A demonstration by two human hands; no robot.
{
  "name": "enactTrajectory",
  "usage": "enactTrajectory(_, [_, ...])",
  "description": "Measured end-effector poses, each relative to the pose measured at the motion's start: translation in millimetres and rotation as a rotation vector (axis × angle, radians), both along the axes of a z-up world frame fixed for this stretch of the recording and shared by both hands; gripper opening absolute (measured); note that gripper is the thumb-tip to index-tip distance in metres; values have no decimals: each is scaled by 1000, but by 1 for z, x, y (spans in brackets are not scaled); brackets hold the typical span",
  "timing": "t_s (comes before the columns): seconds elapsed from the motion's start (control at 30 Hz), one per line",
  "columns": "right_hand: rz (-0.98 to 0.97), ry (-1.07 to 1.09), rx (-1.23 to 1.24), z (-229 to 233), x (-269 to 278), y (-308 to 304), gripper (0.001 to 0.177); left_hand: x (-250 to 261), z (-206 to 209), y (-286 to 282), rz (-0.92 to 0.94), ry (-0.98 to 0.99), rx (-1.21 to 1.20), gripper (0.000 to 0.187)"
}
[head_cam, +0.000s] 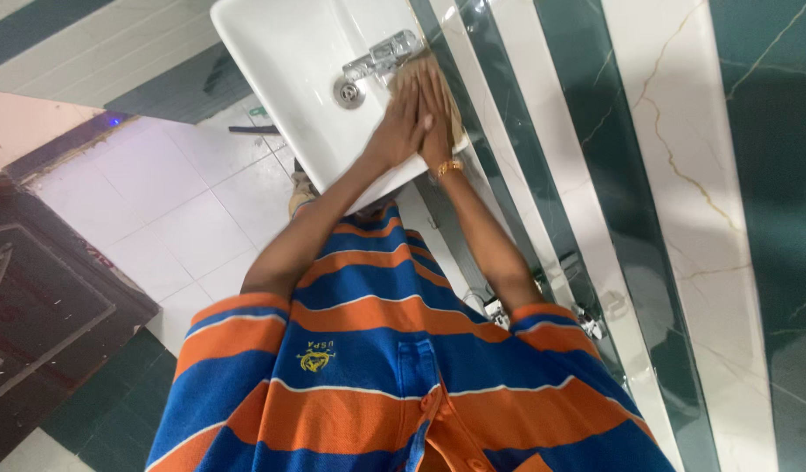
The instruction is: The person washes a brown cloth in a sink under running water by rubbing it against itself and then places the cloth into a clear plastic container.
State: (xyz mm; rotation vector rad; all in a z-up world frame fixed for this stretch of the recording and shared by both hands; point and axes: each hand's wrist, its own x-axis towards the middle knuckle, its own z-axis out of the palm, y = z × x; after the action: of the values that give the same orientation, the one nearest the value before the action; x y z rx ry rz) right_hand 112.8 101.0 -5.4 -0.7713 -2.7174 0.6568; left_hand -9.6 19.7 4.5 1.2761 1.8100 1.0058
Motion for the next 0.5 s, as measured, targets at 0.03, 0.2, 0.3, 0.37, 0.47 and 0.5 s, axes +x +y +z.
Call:
enactTrajectory(0.03, [-9,-17,21,-2,-9,6,58,-4,5,9,-59,92,-51,88])
enactTrajectory(0.2, [-84,115,-130,-1,-24,16,60,-11,20,25,-164,419,-76,96])
enactTrajectory(0.3, [-2,209,-170,15,9,-6,60,7,18,4,-192,322,-75,90])
enactTrajectory(0.37, [-32,101,-75,28,29,-27,61,28,20,-22,-216,345,-10,81])
enactTrajectory(0.47, [-128,-34,-106,40,64,-61,58,62,18,-56,-315,409,6,73])
enactTrajectory(0.5, [-170,-74,-143,40,70,-67,55,71,15,-65,-306,404,52,73])
